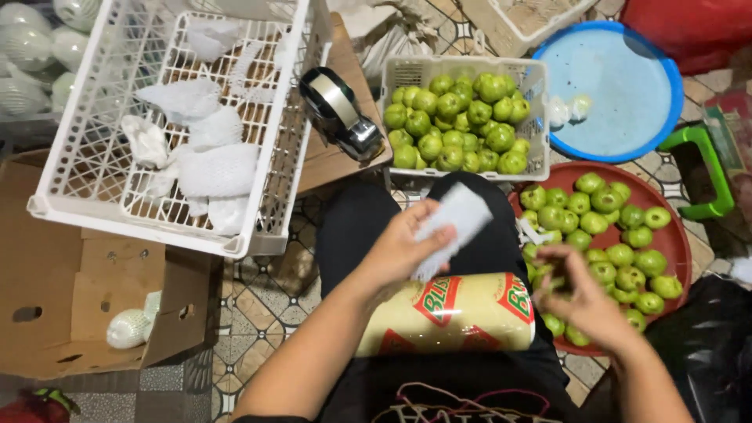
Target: Wrapping green fruits in protective foam sleeves and organizing them in a container.
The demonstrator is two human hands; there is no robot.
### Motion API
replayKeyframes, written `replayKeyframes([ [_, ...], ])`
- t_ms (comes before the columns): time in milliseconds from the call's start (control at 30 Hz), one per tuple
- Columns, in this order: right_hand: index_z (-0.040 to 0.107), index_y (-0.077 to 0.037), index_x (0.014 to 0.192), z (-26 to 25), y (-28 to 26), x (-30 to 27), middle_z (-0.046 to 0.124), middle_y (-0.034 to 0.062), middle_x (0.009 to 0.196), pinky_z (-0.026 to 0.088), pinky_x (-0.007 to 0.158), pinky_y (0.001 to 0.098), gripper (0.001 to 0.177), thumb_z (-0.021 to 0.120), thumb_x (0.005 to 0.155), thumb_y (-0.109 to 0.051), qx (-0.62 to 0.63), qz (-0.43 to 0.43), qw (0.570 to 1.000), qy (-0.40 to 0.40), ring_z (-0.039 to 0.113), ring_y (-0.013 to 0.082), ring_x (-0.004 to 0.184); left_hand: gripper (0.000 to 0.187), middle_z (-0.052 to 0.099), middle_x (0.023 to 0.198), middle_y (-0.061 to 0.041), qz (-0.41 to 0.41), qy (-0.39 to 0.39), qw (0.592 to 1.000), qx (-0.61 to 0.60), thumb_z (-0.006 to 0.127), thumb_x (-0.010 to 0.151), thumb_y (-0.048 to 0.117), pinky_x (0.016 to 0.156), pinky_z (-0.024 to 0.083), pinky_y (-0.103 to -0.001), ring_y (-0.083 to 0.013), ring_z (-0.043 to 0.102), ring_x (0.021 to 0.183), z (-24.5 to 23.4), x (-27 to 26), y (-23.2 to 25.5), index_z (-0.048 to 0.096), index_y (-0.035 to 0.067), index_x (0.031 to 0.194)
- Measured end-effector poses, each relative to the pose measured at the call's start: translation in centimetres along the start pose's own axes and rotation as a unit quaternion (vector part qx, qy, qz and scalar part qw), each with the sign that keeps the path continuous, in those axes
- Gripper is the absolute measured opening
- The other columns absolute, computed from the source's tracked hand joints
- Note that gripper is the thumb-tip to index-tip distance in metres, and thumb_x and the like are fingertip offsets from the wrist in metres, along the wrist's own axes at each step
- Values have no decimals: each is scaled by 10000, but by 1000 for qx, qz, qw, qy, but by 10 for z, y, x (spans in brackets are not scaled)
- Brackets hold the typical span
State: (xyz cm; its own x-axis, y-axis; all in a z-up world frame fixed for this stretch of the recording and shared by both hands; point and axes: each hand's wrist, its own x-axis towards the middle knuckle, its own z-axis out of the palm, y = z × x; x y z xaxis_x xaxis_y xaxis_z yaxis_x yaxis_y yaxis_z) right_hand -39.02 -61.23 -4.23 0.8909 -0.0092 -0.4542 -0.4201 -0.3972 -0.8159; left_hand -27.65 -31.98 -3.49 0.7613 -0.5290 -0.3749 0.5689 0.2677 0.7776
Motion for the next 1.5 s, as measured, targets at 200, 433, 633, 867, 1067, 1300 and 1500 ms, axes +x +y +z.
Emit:
replayKeyframes([
  [200,289,-215,1611,64,67,11,551,46,1019,453,808,284,1129,857,635,-224,-55,-37,997,41,588,148,839,528,691,834,-133,86,172,973,-124,645,935,406,485,526,-238,-138,624,539,4,11,20,565,35,1302],
  [433,415,-232,1492,52,69,15,555,37,1381,505,894,286,951,862,654,-258,-110,-35,993,32,641,158,1097,651,595,737,-101,183,271,931,-165,624,897,501,463,481,-230,-114,540,544,-7,-4,38,585,-2,1309],
  [633,496,-276,1404,22,52,2,687,8,950,492,868,223,691,835,817,-144,-116,55,990,-65,694,95,915,667,714,988,-182,133,242,954,-113,606,905,455,544,559,-303,-188,669,771,-8,-3,28,526,48,1426],
  [867,872,-252,1152,-87,90,-48,920,-85,1130,584,939,234,413,895,742,-294,-180,122,972,-91,831,84,1012,587,737,1118,-103,56,138,989,-8,802,777,284,782,547,-307,-166,663,943,-7,-8,26,672,23,1286],
  [1067,552,-30,1153,-103,108,-67,714,199,922,554,713,368,344,689,852,63,163,-50,980,105,716,285,691,345,749,1050,-151,-31,53,998,29,659,933,226,654,570,-320,-197,717,764,15,-1,22,627,12,1202],
  [1300,331,-65,1539,-6,-4,9,381,17,647,308,414,201,851,566,918,-597,316,-239,918,16,374,96,492,342,744,781,-203,29,-12,985,168,652,991,302,503,619,-352,-244,754,651,33,-2,21,681,-20,1103],
  [1500,475,55,1349,19,-28,12,559,143,793,412,527,271,406,530,975,-92,284,-267,921,-10,500,177,614,235,741,675,-153,73,-19,955,288,641,984,235,477,579,-341,-216,730,546,40,-4,33,722,19,1031],
])
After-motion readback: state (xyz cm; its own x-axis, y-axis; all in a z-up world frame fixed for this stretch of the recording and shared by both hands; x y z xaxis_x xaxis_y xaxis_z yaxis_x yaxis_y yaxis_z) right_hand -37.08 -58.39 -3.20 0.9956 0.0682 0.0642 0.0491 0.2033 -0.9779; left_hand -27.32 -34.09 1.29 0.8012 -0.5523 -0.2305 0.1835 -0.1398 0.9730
